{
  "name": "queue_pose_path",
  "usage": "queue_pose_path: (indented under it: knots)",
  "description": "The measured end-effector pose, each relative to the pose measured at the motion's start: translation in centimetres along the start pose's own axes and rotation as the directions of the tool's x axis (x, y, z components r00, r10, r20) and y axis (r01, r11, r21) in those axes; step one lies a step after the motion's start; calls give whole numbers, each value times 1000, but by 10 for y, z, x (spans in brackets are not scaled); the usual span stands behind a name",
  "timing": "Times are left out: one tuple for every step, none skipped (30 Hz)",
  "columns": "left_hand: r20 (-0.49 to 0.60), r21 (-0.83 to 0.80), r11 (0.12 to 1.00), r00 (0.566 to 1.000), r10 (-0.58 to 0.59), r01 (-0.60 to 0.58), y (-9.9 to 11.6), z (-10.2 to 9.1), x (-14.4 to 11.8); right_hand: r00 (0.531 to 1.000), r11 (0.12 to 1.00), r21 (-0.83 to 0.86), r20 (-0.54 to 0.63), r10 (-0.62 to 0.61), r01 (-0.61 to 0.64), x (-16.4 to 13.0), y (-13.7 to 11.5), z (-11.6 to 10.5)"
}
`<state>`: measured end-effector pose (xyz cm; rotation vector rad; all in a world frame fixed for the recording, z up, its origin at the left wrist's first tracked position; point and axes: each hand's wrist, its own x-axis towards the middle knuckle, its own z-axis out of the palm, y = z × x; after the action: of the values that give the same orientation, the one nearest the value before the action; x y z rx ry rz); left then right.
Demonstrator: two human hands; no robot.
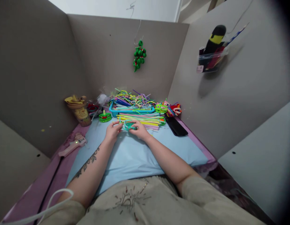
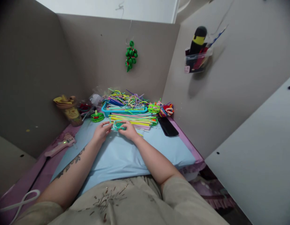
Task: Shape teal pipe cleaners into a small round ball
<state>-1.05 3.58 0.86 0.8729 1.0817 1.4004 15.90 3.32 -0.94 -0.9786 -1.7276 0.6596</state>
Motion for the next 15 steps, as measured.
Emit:
queue_pose_path:
  knots:
    - [-9, 27, 999, 1000, 19, -19, 0, 0, 0, 1000, 1000, -3, -12, 6, -6, 0, 0, 0]
    - [-15, 62, 997, 999, 42, -41, 0, 0, 0, 1000, 1000, -7, -27, 15, -15, 1, 1, 0]
    - [-15, 107, 992, 998, 68, -66, 0, 1, -1, 999, 1000, -12, -46, 27, -27, 1, 1, -1]
    - [-5, 161, 983, 996, 94, -92, -1, 1, -1, 997, 999, -18, -63, 41, -42, 2, 1, -1]
    - [15, 220, 968, 993, 119, -119, -2, 1, -1, 995, 998, -26, -77, 56, -58, 2, 2, -1]
    - [44, 284, 947, 989, 142, -149, -3, 1, -1, 994, 997, -35, -87, 69, -73, 3, 2, -2]
    - [77, 349, 919, 983, 167, -183, -4, 0, -1, 992, 995, -44, -94, 81, -85, 3, 2, -2]
    - [107, 417, 882, 975, 194, -221, -6, 0, 0, 991, 994, -52, -98, 89, -94, 3, 3, -2]
    - [137, 484, 835, 965, 223, -262, -7, -1, 1, 991, 993, -58, -101, 93, -100, 4, 3, -2]
    - [163, 549, 779, 953, 256, -303, -9, -2, 1, 990, 993, -64, -104, 95, -102, 4, 4, -2]
    - [184, 608, 717, 940, 288, -339, -10, -2, 2, 990, 992, -71, -107, 96, -104, 4, 5, -1]
    - [200, 662, 654, 927, 317, -366, -11, -3, 3, 989, 991, -78, -110, 99, -108, 4, 5, -1]
    - [212, 708, 594, 917, 337, -382, -12, -3, 3, 988, 990, -85, -114, 102, -112, 4, 6, 0]
    - [222, 745, 541, 909, 352, -391, -12, -3, 2, 987, 989, -90, -119, 108, -119, 4, 7, 0]
    - [229, 773, 497, 904, 362, -395, -12, -3, 1, 985, 988, -91, -126, 115, -127, 4, 8, 0]
